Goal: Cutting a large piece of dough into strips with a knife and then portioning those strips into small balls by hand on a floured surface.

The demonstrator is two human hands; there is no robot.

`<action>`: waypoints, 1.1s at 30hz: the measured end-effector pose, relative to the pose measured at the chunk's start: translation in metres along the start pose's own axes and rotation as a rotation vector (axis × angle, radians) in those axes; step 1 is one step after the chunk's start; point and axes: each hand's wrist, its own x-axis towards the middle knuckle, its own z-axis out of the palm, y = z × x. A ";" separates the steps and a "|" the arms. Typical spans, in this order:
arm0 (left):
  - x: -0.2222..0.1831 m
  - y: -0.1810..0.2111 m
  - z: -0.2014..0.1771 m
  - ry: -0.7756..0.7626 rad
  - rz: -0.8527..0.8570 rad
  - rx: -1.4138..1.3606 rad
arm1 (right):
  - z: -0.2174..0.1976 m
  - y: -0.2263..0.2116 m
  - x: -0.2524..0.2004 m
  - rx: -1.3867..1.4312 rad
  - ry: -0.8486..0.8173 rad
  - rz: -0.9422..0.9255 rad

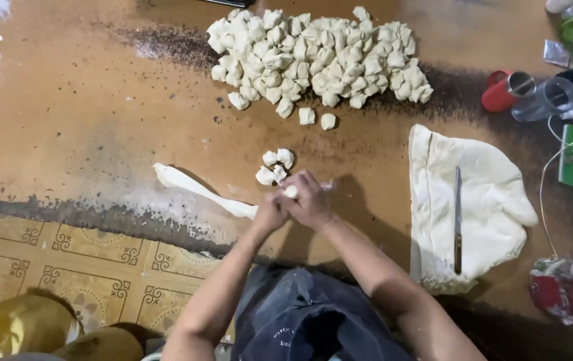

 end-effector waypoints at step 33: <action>0.003 0.087 -0.094 -0.122 0.089 0.457 | 0.077 0.036 0.028 -0.306 -0.223 0.370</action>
